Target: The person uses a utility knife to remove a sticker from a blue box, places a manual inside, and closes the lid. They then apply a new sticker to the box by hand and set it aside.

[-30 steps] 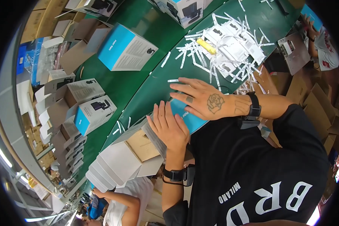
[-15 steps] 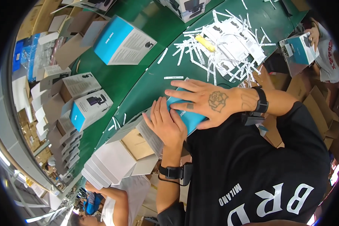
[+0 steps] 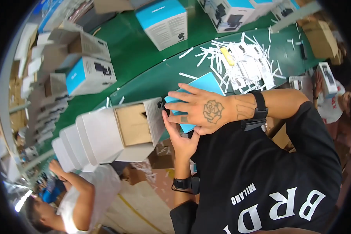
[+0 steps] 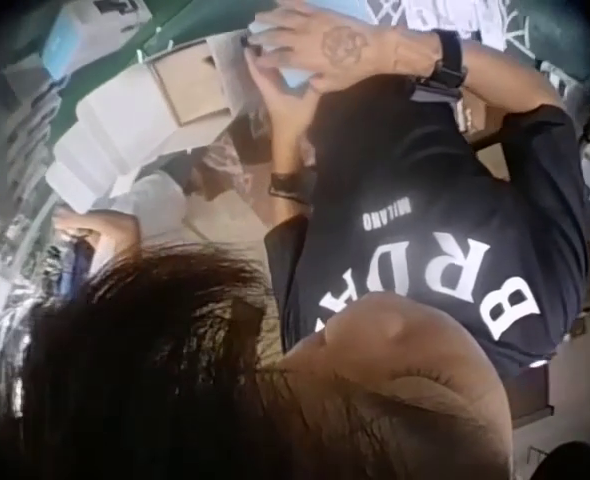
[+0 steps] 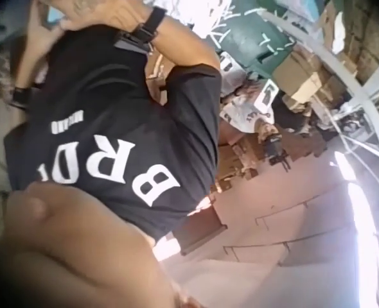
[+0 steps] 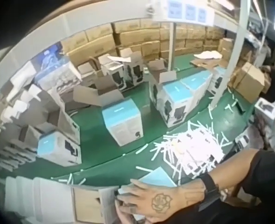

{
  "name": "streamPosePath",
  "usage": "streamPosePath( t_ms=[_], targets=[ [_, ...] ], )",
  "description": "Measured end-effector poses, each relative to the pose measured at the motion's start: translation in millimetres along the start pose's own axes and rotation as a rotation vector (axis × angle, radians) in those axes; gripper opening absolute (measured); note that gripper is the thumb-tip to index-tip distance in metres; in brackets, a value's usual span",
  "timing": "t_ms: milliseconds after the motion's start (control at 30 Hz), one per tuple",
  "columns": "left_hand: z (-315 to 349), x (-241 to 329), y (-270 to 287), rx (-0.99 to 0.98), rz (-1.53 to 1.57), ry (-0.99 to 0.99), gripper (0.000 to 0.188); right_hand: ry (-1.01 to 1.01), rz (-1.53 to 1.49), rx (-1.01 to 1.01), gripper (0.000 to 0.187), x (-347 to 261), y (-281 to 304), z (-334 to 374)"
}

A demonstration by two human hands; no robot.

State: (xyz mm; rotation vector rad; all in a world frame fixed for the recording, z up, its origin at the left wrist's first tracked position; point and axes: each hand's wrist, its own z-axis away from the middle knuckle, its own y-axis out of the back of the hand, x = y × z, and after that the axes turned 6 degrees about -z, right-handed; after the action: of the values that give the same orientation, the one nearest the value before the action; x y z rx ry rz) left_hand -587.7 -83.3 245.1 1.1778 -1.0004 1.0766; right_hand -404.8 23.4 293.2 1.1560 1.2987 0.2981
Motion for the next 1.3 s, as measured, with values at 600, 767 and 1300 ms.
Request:
streamPosePath(
  t_ms=[600,767,1300],
  targets=[
    [20.5,-43.7,-6.3,0.284,0.547,-0.061,0.120,0.231,0.142,-0.196,0.041,-46.6,-18.8,-53.3],
    [19.4,-37.7,-3.0,0.253,0.646,-0.051,0.116,0.256,0.116,-0.297,0.038,-42.2,-14.7,-63.5],
    [16.5,-42.2,-6.6,0.326,0.780,0.036,0.112,0.350,0.095,-0.614,0.060,-23.0,8.3,-62.0]
  ],
)
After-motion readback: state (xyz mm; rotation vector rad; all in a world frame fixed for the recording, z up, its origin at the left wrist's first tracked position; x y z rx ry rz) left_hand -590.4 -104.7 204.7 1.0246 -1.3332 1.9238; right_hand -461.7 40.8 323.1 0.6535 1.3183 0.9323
